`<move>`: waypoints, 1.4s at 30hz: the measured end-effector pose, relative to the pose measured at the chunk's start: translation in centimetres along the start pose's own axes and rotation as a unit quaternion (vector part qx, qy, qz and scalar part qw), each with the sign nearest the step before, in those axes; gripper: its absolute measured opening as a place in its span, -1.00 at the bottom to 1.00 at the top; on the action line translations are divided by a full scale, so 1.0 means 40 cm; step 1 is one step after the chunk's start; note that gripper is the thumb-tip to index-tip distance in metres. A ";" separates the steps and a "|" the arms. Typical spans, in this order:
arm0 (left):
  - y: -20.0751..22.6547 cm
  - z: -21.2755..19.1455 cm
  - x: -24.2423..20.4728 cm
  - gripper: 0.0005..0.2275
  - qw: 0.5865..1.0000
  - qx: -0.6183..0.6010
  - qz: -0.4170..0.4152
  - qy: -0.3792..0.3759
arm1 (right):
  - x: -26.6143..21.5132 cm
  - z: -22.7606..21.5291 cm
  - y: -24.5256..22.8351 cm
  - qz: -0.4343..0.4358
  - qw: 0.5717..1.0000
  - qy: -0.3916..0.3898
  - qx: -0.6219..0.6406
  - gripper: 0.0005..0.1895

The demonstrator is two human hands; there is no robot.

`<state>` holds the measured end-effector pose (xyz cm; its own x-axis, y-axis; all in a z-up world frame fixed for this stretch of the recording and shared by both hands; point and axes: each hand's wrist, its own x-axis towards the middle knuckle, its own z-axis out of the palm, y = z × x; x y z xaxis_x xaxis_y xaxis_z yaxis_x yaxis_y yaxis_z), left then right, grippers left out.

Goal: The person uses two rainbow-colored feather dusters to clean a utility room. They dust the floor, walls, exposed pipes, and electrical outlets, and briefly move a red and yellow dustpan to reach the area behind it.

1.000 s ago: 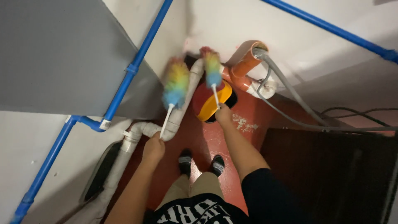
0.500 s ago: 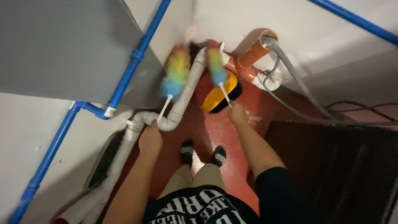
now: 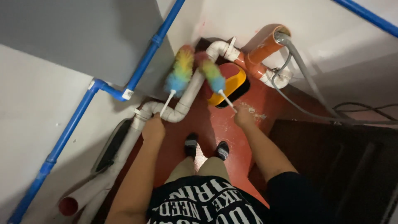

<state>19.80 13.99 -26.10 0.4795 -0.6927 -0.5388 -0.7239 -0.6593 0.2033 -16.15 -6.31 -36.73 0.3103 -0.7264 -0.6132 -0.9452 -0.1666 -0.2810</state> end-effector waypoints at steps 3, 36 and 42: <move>-0.018 0.001 0.005 -0.59 1.000 -0.011 0.012 0.016 | 0.000 0.102 0.025 -0.056 0.998 -0.015 -0.019 -0.41; 0.151 0.174 0.125 -0.70 0.839 -0.522 -0.056 -0.143 | -0.243 0.260 0.209 0.162 0.889 0.240 0.355 -0.70; 0.344 0.136 0.097 -0.65 0.752 -0.632 -0.024 -0.185 | -0.212 0.308 -0.144 0.014 0.796 0.250 0.552 -0.60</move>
<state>9.01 3.84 -29.84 0.1503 -0.6851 -0.7127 0.4514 -0.5938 0.6660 -12.07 9.02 -38.99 -0.0495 -0.9397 -0.3384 -0.2005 0.3413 -0.9183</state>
